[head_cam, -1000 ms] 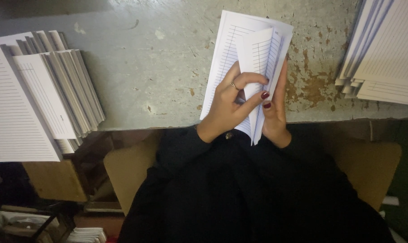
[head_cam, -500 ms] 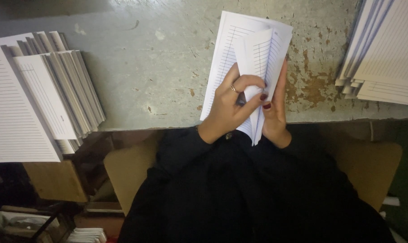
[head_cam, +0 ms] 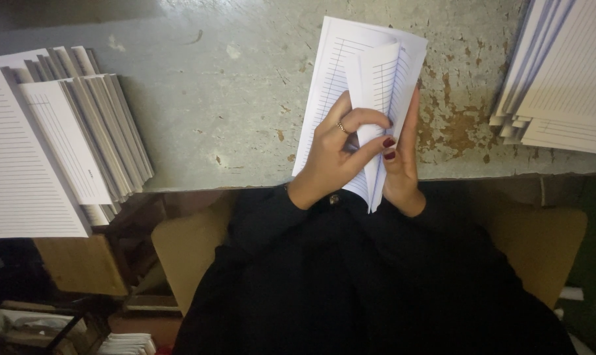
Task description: The person is flipping through a stack of lined papers on a table, likely to inspect or count them.
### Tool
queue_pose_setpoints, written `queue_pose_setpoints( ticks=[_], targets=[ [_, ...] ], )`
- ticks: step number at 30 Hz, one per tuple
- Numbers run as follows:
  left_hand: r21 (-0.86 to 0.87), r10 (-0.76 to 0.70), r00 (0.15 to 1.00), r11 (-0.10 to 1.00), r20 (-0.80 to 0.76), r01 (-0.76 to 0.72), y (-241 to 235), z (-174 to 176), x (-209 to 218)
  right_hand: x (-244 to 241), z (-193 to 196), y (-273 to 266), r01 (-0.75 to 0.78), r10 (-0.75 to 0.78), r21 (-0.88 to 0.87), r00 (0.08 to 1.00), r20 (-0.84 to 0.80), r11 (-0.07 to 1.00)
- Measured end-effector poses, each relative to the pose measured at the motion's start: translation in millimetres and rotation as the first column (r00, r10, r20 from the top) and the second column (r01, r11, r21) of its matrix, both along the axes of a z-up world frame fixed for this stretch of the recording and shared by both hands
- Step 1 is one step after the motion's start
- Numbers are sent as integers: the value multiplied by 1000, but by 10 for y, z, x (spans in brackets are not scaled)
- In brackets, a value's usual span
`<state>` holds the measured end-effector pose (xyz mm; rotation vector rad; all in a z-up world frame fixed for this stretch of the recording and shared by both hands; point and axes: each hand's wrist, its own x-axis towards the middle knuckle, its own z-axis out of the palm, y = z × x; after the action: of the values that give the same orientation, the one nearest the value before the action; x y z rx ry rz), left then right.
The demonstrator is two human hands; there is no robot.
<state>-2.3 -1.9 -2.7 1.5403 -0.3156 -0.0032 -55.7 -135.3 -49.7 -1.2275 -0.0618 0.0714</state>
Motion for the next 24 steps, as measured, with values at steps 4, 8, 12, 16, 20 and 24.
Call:
queue_pose_setpoints(
  ticks=[4, 8, 12, 16, 20, 24],
  targets=[
    [4, -1, 1000, 1000, -7, 1, 2, 39, 15, 10, 59, 47, 17, -16, -20, 1000, 14, 1000],
    [4, 2, 1000, 1000, -14, -2, 9, -2, -17, -27, -74, -12, 2, -2, -22, 1000, 14, 1000],
    [26, 3, 1000, 1000, 3, -3, 14, -28, -29, -18, -72, -14, 28, -26, -48, 999, 34, 998],
    [22, 42, 999, 999, -8, -41, 19, -219, -81, 25, 169, 60, 126, -120, -141, 991, 54, 982],
    [-4, 56, 998, 998, 15, -56, 51, -97, -14, 149, 390, -66, 308, -238, -328, 942, 238, 893],
    [-32, 68, 997, 997, 45, -67, 27, -57, -57, -66, 376, -259, 278, -128, -651, 955, 269, 706]
  ],
)
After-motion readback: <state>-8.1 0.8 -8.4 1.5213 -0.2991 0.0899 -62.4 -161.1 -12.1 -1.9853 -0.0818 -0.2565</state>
